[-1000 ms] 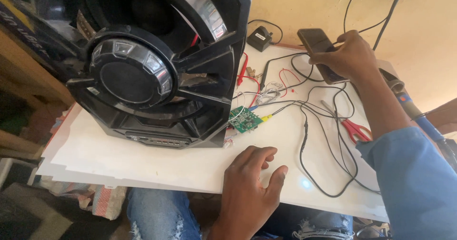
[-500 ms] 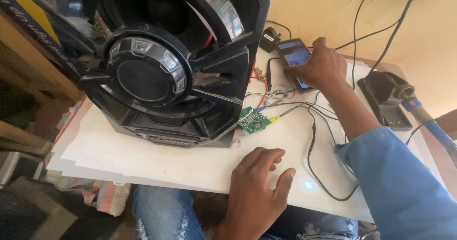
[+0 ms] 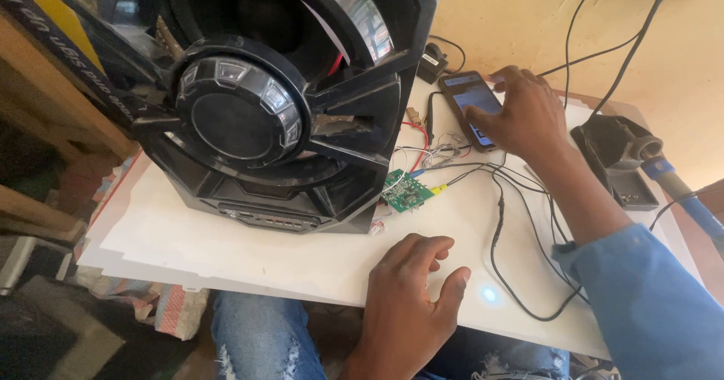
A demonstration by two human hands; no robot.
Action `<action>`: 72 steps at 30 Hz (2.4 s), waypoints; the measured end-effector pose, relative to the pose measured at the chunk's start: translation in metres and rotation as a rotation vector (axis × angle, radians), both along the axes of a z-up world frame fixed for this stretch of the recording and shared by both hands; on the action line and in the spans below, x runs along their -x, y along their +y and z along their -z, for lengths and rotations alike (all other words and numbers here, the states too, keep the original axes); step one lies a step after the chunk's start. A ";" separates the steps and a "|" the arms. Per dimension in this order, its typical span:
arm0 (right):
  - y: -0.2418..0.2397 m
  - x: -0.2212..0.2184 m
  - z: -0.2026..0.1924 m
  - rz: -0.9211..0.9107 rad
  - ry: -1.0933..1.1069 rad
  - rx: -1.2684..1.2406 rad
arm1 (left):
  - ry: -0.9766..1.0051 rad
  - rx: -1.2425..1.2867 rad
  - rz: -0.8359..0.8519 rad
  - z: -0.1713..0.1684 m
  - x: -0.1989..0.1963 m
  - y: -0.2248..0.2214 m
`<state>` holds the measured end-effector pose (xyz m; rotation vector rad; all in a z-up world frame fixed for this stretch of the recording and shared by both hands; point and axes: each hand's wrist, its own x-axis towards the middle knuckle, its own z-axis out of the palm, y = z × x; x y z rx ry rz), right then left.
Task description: Testing a speaker system by playing music from a phone, interacting with the speaker's control panel, and inspecting the internal circuitry.
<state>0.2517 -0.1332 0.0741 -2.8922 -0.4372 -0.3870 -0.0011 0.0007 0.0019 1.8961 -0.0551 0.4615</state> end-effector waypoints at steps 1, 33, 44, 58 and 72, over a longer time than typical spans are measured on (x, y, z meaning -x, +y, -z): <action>0.003 0.018 -0.010 -0.004 0.001 0.000 | 0.001 0.000 -0.004 0.001 -0.001 0.000; -0.031 0.104 0.008 -0.804 -0.062 -0.408 | 0.059 1.226 0.023 -0.013 -0.052 -0.026; -0.017 0.127 0.008 -0.859 -0.424 -0.346 | -0.113 1.368 0.298 0.000 -0.048 -0.016; -0.013 0.130 0.010 -0.899 -0.516 -0.233 | -0.127 1.363 0.316 0.010 -0.049 -0.015; -0.016 0.126 0.019 -0.875 -0.586 -0.137 | -0.134 1.367 0.309 0.007 -0.048 -0.014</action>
